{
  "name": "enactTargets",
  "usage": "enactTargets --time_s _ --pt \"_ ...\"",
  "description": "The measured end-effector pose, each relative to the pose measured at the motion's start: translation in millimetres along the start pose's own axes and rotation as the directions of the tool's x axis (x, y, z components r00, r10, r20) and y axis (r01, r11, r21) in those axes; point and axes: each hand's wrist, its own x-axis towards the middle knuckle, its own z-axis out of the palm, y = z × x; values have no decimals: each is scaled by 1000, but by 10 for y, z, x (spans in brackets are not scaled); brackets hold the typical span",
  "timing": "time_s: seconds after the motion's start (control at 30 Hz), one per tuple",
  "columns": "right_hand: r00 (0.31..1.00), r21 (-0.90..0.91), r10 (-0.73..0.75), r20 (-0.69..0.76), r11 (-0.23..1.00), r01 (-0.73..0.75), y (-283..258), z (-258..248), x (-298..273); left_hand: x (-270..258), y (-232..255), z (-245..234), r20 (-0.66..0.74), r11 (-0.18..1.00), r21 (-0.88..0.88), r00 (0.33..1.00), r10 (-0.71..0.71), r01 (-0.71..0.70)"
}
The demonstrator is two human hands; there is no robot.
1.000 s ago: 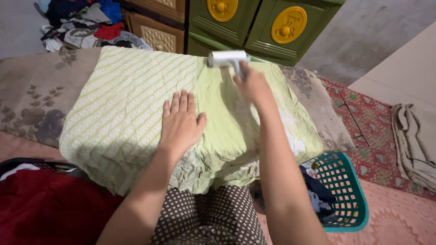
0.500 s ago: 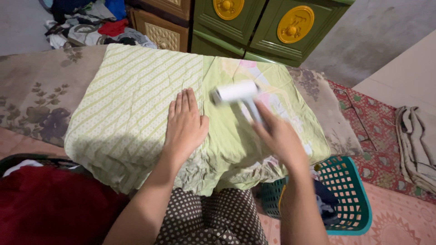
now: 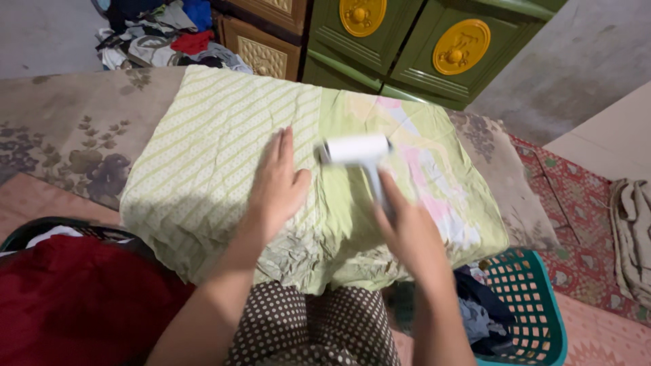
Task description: The person uses a lint roller to remove lint from a light green striped shirt laid on an ironing board. They roll the sticky roller over the front, back, and sleeves, flip the shirt, and continue rolling until the garment is clean.
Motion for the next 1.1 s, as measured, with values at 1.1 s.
enactTargets --time_s 1.1 --pt "935 -114 -93 343 984 139 -262 -381 370 48 -1697 -1269 -60 947 -82 947 -315 310"
